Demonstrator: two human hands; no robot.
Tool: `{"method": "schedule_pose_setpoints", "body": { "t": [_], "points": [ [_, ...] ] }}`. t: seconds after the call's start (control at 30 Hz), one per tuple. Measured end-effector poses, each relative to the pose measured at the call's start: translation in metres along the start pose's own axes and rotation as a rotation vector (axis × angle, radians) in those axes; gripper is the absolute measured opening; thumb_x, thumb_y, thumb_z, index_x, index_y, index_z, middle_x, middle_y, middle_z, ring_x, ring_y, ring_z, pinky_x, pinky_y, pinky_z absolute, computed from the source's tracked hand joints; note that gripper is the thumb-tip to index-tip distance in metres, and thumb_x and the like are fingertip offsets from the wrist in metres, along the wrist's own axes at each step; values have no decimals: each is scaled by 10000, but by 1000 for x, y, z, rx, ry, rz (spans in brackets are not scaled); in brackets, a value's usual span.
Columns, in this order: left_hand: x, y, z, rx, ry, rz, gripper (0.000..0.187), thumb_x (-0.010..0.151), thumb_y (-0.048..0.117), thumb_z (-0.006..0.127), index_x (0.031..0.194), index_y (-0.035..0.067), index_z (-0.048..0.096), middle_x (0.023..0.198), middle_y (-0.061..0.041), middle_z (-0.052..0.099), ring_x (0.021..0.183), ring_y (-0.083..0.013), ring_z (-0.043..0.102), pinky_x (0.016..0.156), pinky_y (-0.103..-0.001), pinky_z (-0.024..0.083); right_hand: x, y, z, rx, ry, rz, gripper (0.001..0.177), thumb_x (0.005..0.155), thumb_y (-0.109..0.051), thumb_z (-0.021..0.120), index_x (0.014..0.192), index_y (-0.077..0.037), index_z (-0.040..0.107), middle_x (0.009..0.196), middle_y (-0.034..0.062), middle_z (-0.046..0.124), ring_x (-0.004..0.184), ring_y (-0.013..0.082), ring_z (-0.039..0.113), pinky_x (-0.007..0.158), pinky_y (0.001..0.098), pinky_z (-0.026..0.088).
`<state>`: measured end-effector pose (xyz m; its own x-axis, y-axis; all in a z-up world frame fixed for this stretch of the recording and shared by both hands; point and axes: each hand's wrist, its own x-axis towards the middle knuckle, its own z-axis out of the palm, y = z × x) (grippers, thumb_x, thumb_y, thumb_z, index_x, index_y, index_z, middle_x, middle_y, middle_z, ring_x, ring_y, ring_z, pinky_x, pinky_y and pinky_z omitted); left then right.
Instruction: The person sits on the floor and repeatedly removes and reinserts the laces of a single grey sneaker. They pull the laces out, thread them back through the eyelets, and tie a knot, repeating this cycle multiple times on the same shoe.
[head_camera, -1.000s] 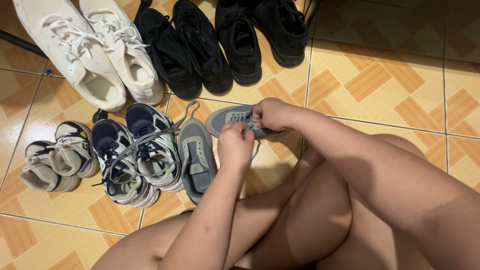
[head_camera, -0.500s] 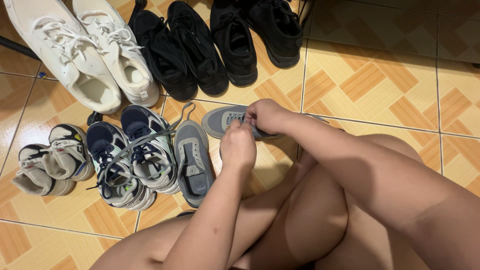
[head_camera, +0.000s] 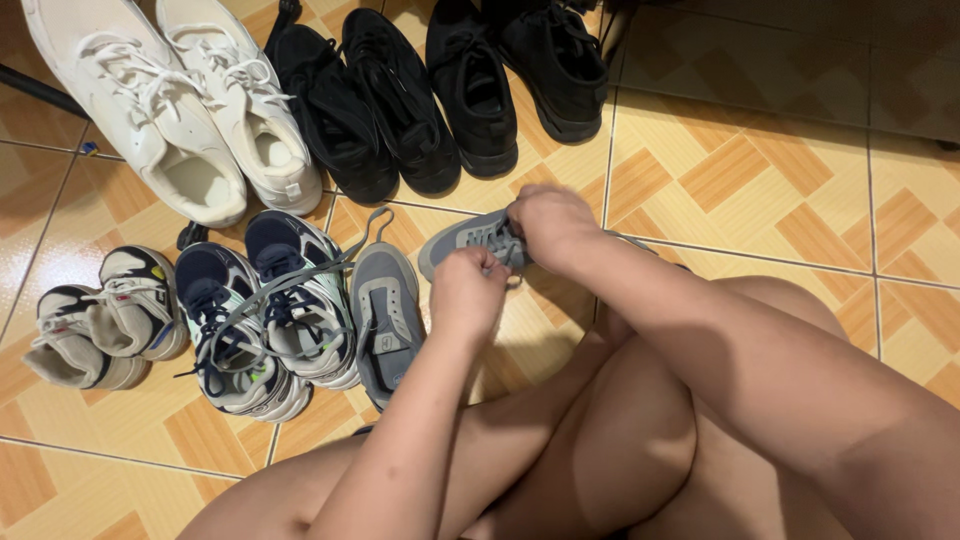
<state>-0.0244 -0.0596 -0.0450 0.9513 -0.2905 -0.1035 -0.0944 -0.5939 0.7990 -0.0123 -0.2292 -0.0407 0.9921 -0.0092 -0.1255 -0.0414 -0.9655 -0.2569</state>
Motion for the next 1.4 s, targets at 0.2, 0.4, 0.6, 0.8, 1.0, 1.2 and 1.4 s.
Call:
{"method": "schedule_pose_setpoints", "body": {
  "t": [0.2,0.4,0.6,0.8,1.0,1.2,1.4],
  "points": [
    [-4,16,-29,14,-141,-55,178,768,213,801,802,47,748,752,-211,702,726,-373,699,711,-441,542,8,29,1,141,67,8,121,710,17,725,775,-74,770,1177,122,589,1133,349,537,932,389,487],
    [-11,30,-44,-12,-175,180,147,745,192,791,802,61,756,895,-138,733,851,-323,708,768,-405,546,27,65,0,139,-26,127,78,772,20,724,799,-52,735,1183,131,590,1049,333,620,912,392,519],
    [-28,45,-42,229,-319,298,159,796,248,754,790,89,758,951,-99,700,1015,-310,637,905,-503,404,29,77,-7,155,1,174,106,775,35,692,840,-44,719,1127,161,628,1036,359,633,877,423,529],
    [-46,43,-26,362,-270,484,118,840,167,697,864,57,731,1017,-143,644,1040,-362,599,916,-503,386,31,85,-13,219,-56,247,113,834,6,648,937,-39,642,1025,192,684,990,369,668,841,450,540],
    [-48,32,-3,615,-131,589,167,685,70,695,850,64,724,1084,-154,619,972,-326,620,877,-448,430,28,75,-20,139,-45,199,234,789,-73,766,966,-29,620,1065,199,667,1039,392,643,869,455,520],
    [-48,28,4,716,-174,578,151,713,88,703,863,77,720,980,-90,647,829,-267,668,795,-439,478,16,30,-22,84,6,-146,340,731,-31,717,1041,-164,750,1096,92,732,1087,333,657,919,437,520],
    [-51,27,2,738,-156,574,160,722,104,717,880,79,715,912,-78,660,803,-255,683,742,-415,511,20,0,-14,3,-208,-45,325,860,-129,687,1164,-221,757,1114,87,733,1100,305,656,941,431,514]
  ]
}}
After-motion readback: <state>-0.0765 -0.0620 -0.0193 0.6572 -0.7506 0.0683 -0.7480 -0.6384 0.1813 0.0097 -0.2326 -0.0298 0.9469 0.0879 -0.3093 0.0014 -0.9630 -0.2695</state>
